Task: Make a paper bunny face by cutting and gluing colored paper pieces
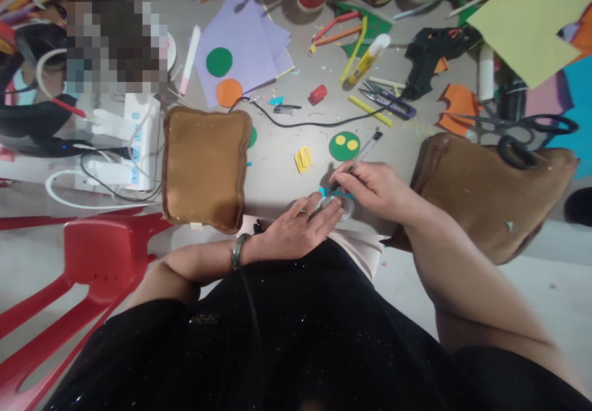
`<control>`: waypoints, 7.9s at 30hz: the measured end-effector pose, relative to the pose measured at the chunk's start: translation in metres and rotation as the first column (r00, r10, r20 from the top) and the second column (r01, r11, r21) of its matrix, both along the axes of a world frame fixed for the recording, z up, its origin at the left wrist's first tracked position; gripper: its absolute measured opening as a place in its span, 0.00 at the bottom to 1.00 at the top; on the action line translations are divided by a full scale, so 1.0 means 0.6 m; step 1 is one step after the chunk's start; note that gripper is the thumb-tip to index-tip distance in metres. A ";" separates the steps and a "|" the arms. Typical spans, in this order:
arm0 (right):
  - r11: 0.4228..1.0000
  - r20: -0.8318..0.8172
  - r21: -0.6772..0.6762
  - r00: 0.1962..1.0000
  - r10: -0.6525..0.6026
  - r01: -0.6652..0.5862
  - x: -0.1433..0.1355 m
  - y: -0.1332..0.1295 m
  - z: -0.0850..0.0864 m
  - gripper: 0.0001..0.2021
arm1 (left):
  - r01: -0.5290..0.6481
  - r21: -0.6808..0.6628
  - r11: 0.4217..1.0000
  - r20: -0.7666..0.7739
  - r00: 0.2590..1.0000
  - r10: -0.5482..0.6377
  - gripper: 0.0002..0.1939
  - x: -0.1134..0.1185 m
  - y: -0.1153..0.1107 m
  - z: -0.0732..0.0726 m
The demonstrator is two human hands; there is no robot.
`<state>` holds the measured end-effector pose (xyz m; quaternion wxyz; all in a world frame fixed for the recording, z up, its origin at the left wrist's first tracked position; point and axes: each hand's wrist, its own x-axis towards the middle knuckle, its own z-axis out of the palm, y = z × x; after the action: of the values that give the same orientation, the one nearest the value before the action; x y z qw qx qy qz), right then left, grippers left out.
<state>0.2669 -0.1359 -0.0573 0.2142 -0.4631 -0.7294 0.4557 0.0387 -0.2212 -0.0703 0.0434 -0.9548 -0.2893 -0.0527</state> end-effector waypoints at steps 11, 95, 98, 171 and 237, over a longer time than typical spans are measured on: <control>0.999 0.026 0.005 0.999 -0.037 0.036 0.010 0.000 -0.003 0.17 | 0.015 -0.038 0.999 -0.024 1.000 -0.016 0.29 -0.001 0.001 -0.003; 0.785 0.030 0.544 0.928 -0.372 0.297 0.011 -0.148 -0.051 0.19 | 0.021 -0.200 0.979 0.076 0.997 -0.006 0.31 -0.019 0.014 -0.019; 0.785 0.041 0.536 0.920 -0.390 0.309 0.007 -0.146 -0.064 0.21 | 0.010 -0.284 0.959 0.130 0.991 0.028 0.26 -0.025 0.018 -0.017; 0.705 -0.055 0.595 0.894 -0.444 0.386 -0.016 -0.233 -0.124 0.19 | 0.014 -0.345 0.939 0.310 0.946 0.100 0.32 -0.015 0.001 -0.072; 0.671 -0.122 0.578 0.863 -0.491 0.464 -0.035 -0.220 -0.106 0.16 | -0.040 0.186 0.982 0.614 0.784 -0.085 0.08 0.006 0.012 -0.086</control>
<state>0.2459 -0.2677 -0.1209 0.4427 -0.5572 -0.6915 0.1241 0.0424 -0.2143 -0.1217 0.0359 -0.8794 -0.2696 -0.3908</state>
